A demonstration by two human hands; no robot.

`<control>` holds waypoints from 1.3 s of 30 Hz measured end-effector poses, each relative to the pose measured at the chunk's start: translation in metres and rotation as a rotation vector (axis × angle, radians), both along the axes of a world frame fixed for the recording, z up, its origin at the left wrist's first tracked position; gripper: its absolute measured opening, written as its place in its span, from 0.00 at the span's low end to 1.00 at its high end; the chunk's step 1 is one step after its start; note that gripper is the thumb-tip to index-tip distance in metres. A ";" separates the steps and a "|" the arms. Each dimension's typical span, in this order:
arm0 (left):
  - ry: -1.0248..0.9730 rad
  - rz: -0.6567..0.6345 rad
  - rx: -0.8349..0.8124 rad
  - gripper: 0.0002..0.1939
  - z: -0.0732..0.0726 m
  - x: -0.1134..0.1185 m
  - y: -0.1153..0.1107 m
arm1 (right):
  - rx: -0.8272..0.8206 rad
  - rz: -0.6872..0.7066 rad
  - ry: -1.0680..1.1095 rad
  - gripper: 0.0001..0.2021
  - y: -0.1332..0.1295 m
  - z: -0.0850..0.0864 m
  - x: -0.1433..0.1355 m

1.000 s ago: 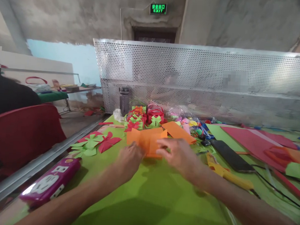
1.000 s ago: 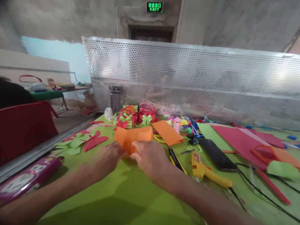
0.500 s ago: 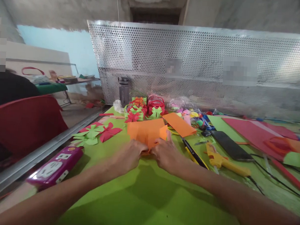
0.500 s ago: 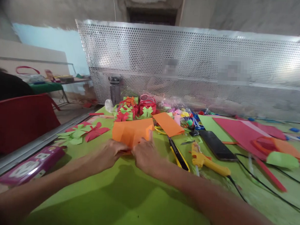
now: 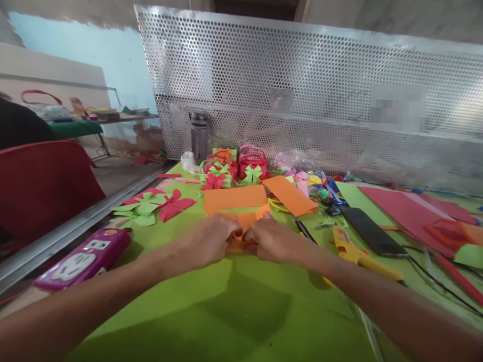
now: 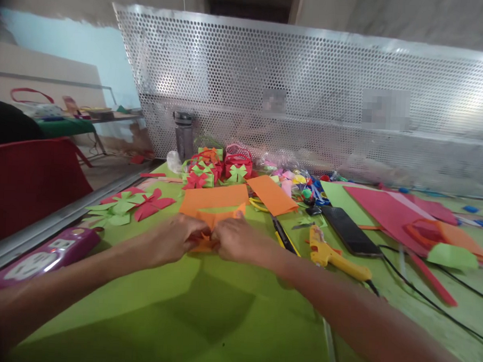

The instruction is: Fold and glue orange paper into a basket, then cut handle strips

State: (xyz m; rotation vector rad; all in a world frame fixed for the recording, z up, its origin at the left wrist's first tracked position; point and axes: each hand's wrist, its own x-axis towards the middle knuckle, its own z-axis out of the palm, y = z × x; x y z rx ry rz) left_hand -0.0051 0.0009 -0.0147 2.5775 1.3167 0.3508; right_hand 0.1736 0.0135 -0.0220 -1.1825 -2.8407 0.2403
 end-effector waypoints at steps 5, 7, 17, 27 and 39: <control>0.211 0.091 0.033 0.09 0.011 0.008 -0.004 | -0.116 0.017 -0.035 0.05 0.006 0.012 -0.008; 0.255 0.070 0.028 0.09 0.014 0.013 -0.004 | -0.161 0.018 -0.050 0.04 0.008 0.014 -0.011; 0.344 0.028 -0.035 0.09 0.014 0.020 0.005 | -0.185 -0.057 -0.051 0.07 0.010 0.013 -0.019; 0.417 0.031 0.045 0.07 0.000 0.015 0.002 | -0.081 -0.052 -0.067 0.05 0.000 0.011 -0.023; 0.439 -0.046 0.034 0.03 0.001 0.010 -0.006 | -0.067 0.022 -0.132 0.03 -0.014 0.013 -0.003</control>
